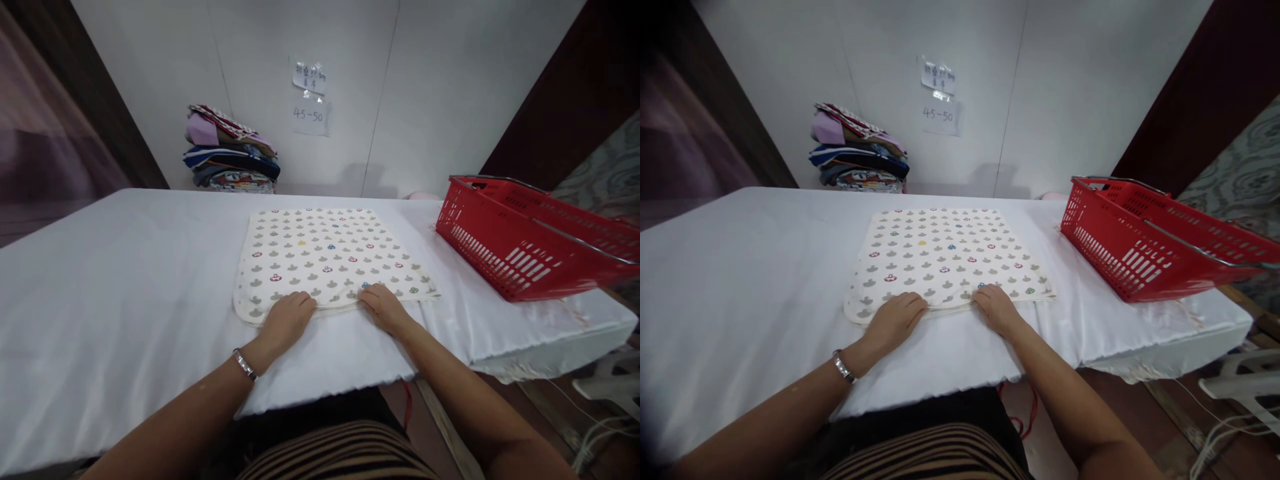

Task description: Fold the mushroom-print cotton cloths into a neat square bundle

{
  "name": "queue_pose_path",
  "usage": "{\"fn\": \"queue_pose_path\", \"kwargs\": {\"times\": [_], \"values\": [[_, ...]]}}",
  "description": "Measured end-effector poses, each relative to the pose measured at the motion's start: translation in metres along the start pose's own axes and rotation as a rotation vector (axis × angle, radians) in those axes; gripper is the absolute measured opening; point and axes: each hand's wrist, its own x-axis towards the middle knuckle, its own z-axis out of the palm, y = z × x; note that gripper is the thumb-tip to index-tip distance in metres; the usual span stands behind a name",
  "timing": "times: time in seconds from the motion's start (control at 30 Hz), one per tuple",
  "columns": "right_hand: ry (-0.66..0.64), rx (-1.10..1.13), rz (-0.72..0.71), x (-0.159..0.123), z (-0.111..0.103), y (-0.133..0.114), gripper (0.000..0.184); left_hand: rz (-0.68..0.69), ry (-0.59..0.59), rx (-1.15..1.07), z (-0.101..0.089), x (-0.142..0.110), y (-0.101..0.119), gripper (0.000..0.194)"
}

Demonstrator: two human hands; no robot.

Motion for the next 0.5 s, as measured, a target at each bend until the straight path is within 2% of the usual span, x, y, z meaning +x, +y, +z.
{"fn": "queue_pose_path", "kwargs": {"times": [0.17, 0.5], "values": [[-0.008, -0.002, -0.004, -0.0009, 0.0003, 0.0002, 0.019, 0.068, -0.015, -0.002, -0.0014, 0.0002, 0.0018, 0.025], [-0.020, 0.045, -0.076, -0.0044, -0.0012, 0.0008, 0.019, 0.093, -0.049, 0.012, 0.0023, -0.0020, 0.0006, 0.026]]}}
